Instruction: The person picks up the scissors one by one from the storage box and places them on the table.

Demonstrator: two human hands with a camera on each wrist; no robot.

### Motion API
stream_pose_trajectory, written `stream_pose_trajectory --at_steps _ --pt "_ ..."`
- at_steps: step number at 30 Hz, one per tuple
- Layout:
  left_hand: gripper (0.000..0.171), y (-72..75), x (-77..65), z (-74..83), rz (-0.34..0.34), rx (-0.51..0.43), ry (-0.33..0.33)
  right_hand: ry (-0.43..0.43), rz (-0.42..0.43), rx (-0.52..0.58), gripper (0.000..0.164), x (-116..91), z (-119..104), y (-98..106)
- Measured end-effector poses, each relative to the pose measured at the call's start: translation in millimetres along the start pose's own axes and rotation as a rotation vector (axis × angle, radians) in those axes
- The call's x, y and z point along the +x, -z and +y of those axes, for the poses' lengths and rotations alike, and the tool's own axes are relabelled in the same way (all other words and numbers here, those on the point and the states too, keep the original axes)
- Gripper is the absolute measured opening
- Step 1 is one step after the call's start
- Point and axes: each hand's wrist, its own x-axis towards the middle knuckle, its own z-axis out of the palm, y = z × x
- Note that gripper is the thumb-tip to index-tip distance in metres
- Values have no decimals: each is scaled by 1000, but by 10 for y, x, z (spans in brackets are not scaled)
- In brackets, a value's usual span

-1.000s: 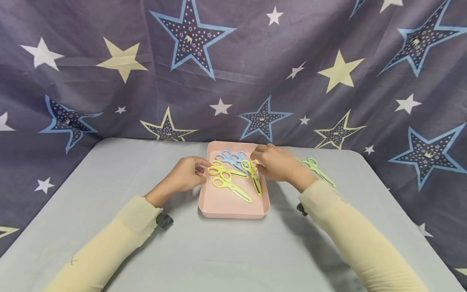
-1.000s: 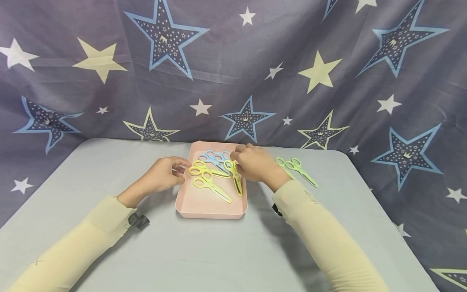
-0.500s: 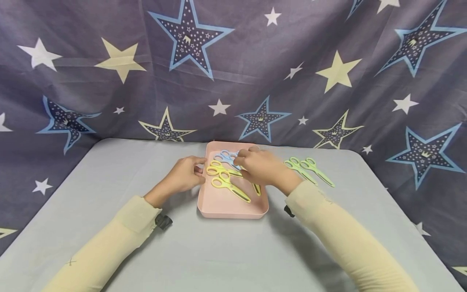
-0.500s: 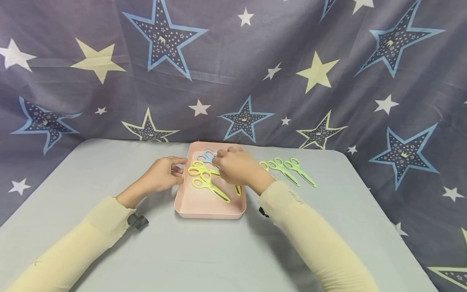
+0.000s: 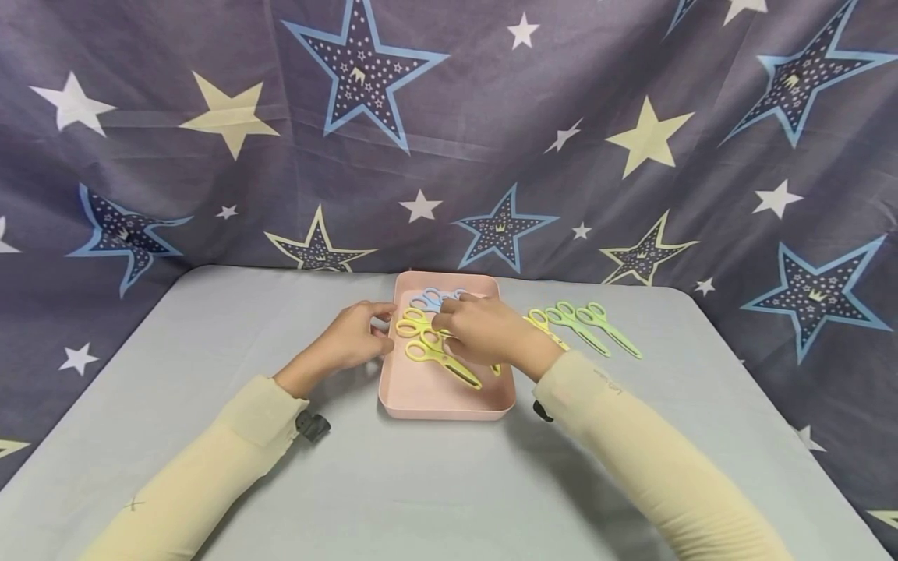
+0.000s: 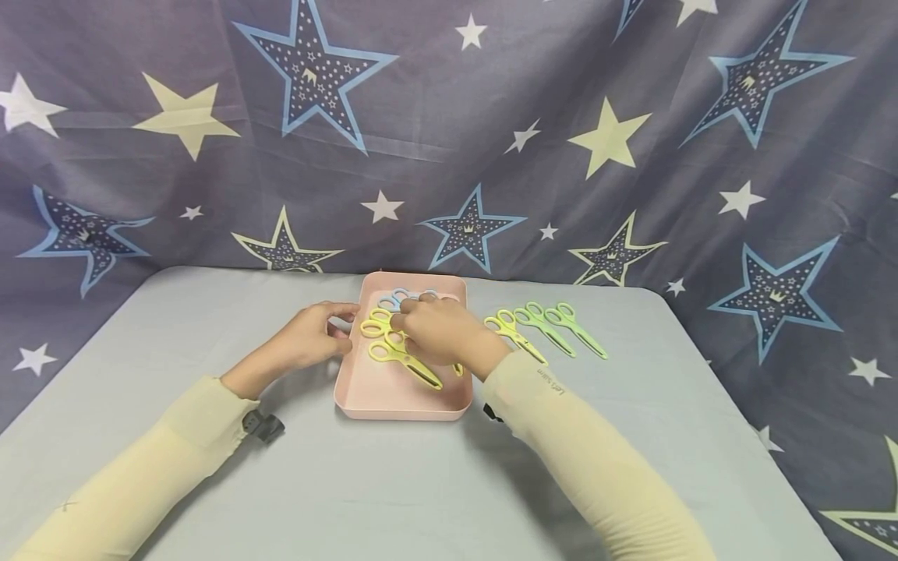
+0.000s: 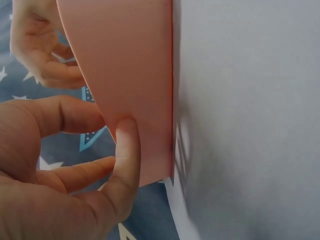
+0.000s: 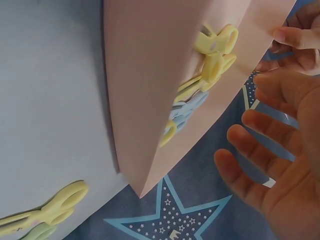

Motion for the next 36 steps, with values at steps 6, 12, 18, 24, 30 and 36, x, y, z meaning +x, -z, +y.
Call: stream_pose_trajectory --at_steps 6,12,18,24,30,36 --pt "70 5 8 -11 -16 -22 16 -9 -31 28 30 49 -25 -11" --pt "69 9 -5 -8 -38 -101 63 -43 -136 92 33 144 -78 -36" --pt "67 8 -13 9 -50 -154 94 -74 -227 150 38 200 -110 -101" --pt "68 3 -8 20 -49 -165 112 -86 -253 154 36 206 -137 -143" --pt "69 -5 13 17 -60 -187 107 -83 -254 187 39 205 -152 -172" --pt "69 -5 16 12 -58 -192 112 -61 -253 219 40 224 -167 -186"
